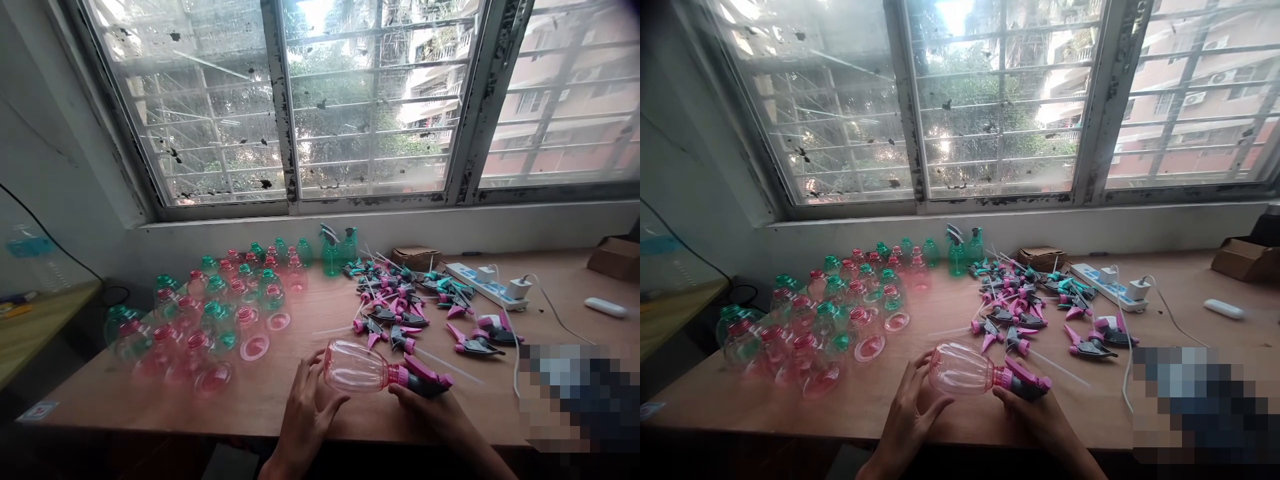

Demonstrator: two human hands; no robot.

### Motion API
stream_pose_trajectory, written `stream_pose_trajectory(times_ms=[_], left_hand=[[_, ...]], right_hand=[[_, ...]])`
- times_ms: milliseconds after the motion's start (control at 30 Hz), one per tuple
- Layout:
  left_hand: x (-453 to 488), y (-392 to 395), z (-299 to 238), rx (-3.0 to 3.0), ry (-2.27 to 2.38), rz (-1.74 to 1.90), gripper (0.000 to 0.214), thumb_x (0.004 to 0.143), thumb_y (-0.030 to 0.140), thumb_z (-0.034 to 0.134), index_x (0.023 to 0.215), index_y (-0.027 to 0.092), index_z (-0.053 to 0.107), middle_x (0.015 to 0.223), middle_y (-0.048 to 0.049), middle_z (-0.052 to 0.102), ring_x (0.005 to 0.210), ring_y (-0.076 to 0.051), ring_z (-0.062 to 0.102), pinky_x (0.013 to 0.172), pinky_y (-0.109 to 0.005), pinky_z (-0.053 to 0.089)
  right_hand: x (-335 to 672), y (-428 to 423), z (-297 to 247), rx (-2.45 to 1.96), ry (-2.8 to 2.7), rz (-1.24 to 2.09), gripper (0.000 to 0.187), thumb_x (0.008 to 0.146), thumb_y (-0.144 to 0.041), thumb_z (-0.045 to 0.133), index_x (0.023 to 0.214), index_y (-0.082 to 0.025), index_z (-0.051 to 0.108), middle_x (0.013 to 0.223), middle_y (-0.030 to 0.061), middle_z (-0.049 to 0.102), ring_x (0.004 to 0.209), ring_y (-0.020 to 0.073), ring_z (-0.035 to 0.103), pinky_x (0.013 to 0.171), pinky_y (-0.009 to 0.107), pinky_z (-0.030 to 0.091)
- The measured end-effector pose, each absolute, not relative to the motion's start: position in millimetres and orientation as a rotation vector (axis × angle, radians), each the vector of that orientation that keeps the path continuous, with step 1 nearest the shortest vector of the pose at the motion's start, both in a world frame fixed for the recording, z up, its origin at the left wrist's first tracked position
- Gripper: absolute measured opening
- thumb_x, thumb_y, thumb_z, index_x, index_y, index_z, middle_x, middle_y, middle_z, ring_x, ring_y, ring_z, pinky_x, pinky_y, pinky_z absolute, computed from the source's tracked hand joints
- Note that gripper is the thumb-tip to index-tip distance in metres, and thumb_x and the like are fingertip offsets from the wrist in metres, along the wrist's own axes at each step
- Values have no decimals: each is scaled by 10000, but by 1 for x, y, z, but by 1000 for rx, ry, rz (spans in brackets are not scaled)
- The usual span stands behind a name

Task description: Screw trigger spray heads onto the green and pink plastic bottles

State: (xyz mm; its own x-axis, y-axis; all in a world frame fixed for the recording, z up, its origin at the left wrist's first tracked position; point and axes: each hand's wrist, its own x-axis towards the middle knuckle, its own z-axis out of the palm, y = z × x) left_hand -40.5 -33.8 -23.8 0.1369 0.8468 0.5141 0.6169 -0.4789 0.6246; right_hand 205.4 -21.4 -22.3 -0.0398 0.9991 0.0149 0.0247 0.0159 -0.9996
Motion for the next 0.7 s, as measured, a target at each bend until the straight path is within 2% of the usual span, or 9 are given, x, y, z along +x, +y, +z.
stream_pose_trajectory(times_ms=[133, 233, 333, 500, 633, 700], left_hand=[[-41, -35, -19, 2131, 1440, 1253, 393, 908, 388, 635, 1278, 288, 547, 1387, -89, 517, 1320, -299, 502, 1092, -506, 452], [-41, -34, -20, 2131, 1436, 1267, 385, 933, 370, 600, 1306, 300, 536, 1383, -76, 520, 1318, -282, 511, 1097, -485, 455], [-41, -32, -24, 2166, 1434, 1282, 462, 938, 330, 600, 1380, 337, 465, 1399, -59, 505, 1344, -262, 486, 1121, -477, 433], [-40, -34, -22, 2183, 1435, 1270, 517, 874, 383, 684, 1350, 301, 499, 1403, -84, 507, 1337, -294, 488, 1108, -492, 443], [-40, -35, -18, 2149, 1450, 1255, 372, 932, 377, 598, 1290, 285, 551, 1381, -85, 520, 1317, -293, 509, 1092, -495, 456], [-40, -34, -20, 2144, 1434, 1250, 381, 948, 362, 577, 1320, 304, 522, 1390, -68, 506, 1333, -273, 491, 1114, -483, 436]], right_hand=[[206, -20, -21, -1121, -1244, 1265, 321, 646, -430, 812, 831, -237, 635, 503, -76, 590, 439, 147, 530, 445, 258, 402], [208, -18, -24, -1190, -1271, 1261, 279, 660, -442, 808, 713, -219, 648, 502, -56, 601, 462, 157, 549, 470, 268, 421], [210, -17, -29, -1205, -1265, 1258, 384, 683, -527, 780, 558, -195, 633, 485, -27, 585, 464, 153, 534, 481, 279, 418], [211, -15, -31, -1094, -1238, 1324, 421, 699, -587, 771, 697, -172, 702, 542, -21, 599, 476, 140, 532, 471, 262, 425], [214, -14, -30, -1082, -1350, 1307, 375, 739, -541, 770, 745, -168, 730, 611, 25, 686, 532, 156, 577, 519, 269, 461], [216, -14, -30, -1090, -1375, 1270, 339, 758, -510, 767, 749, -172, 746, 672, 46, 728, 568, 167, 605, 557, 278, 487]])
